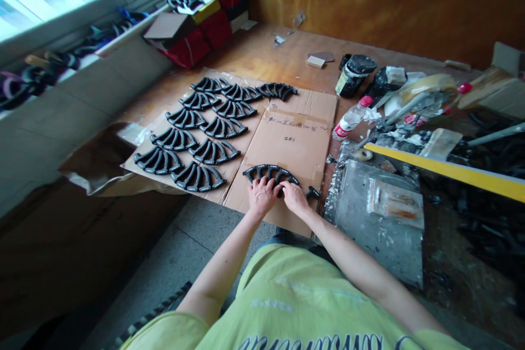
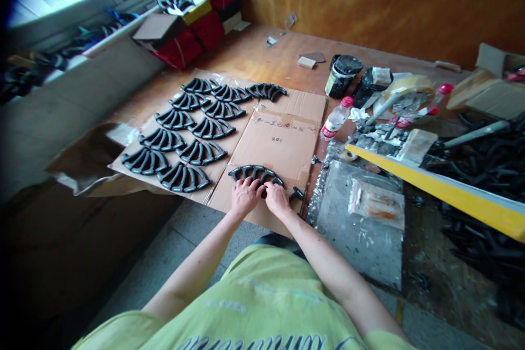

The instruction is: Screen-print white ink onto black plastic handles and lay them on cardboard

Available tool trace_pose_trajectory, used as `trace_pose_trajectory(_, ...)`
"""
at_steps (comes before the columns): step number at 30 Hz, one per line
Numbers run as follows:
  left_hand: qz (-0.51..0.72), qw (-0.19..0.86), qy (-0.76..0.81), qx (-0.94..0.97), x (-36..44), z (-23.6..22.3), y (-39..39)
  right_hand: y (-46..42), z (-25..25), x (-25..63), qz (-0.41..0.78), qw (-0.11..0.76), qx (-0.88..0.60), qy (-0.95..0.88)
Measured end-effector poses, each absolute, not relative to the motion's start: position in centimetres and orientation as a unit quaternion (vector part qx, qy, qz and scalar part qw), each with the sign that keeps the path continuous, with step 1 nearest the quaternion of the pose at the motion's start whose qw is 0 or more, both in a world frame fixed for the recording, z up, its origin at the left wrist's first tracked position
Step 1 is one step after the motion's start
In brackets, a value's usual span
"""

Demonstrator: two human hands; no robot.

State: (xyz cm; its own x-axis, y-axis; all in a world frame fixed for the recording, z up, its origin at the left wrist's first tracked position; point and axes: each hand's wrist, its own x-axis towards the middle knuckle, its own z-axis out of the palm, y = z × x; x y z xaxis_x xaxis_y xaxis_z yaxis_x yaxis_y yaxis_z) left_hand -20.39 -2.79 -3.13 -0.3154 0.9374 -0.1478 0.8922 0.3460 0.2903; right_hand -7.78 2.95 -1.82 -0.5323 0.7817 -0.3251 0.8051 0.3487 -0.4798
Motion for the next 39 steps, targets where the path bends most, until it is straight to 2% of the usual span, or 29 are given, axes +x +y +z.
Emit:
trace_pose_trajectory(5,0.084,0.117,0.82,0.553,-19.0,-4.7,-2.8,2.6,-2.9,-7.2,-0.375,-0.032,0.54,0.753)
trace_pose_trajectory(15,0.107,0.109,0.833,0.532,-20.1,-5.8,-1.1,1.2,-7.4,-7.9,-0.378,-0.253,0.525,0.719)
trace_pose_trajectory(19,0.105,0.106,0.812,0.565,-22.2,-4.3,3.6,4.0,-7.2,-9.3,-0.367,-0.317,0.506,0.713)
trace_pose_trajectory(23,0.124,0.099,0.773,0.614,-24.7,-2.3,12.2,8.7,-5.7,-10.8,-0.36,-0.358,0.503,0.7)
trace_pose_trajectory(27,0.118,0.096,0.784,0.602,-27.4,-1.5,22.0,10.5,-4.2,-10.6,-0.391,-0.351,0.52,0.674)
trace_pose_trajectory(31,0.084,0.111,0.802,0.581,-29.6,-2.1,28.9,7.9,-3.7,-8.9,-0.437,-0.312,0.529,0.657)
trace_pose_trajectory(39,0.092,0.105,0.855,0.499,-30.8,-4.0,32.2,4.0,-1.2,-4.9,-0.511,-0.221,0.558,0.616)
